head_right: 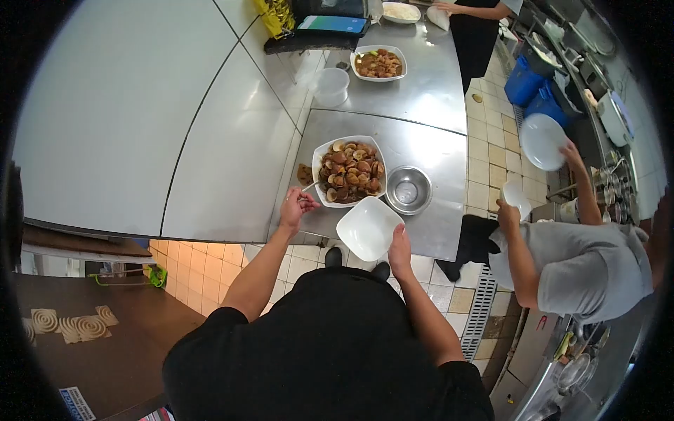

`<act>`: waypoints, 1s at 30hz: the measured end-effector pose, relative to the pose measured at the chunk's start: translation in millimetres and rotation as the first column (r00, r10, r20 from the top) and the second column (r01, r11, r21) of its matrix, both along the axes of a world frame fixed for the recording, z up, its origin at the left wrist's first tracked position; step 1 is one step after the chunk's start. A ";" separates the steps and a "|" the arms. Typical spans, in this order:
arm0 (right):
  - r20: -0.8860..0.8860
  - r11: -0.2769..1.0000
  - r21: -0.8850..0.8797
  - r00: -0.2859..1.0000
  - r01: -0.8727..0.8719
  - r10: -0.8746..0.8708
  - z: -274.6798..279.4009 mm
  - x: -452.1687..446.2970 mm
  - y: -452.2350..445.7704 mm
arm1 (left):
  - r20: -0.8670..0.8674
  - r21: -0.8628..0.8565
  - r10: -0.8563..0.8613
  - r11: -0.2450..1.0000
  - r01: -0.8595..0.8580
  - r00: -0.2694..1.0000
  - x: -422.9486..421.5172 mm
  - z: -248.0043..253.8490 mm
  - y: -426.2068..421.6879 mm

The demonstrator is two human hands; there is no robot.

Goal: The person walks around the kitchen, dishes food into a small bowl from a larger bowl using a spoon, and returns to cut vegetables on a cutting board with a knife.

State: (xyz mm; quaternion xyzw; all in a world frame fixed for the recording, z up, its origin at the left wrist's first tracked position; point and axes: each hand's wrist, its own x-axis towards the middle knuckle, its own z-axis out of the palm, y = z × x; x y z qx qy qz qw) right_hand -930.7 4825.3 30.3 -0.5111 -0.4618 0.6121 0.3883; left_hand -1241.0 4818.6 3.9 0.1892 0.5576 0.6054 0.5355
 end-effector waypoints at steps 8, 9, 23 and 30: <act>-0.072 0.998 -0.059 0.997 0.020 -0.024 -31.2 -16.1 2.5 | 0.063 0.048 -0.061 0.997 0.058 0.996 -7.8 -3.3 -1.4; -0.070 0.998 -0.061 0.997 0.028 -0.032 -33.2 -17.2 2.4 | 0.061 0.038 -0.065 0.997 0.063 0.996 -9.5 -2.9 -4.1; -0.068 0.997 -0.044 0.995 0.070 -0.073 -29.8 -35.0 -2.3 | 0.201 0.148 -0.088 0.987 0.058 0.976 -12.4 6.5 -9.0; -0.116 0.992 -0.091 0.988 0.091 -0.101 -27.8 -49.2 4.8 | 0.187 0.147 -0.036 0.989 0.008 0.982 -12.3 13.3 -12.6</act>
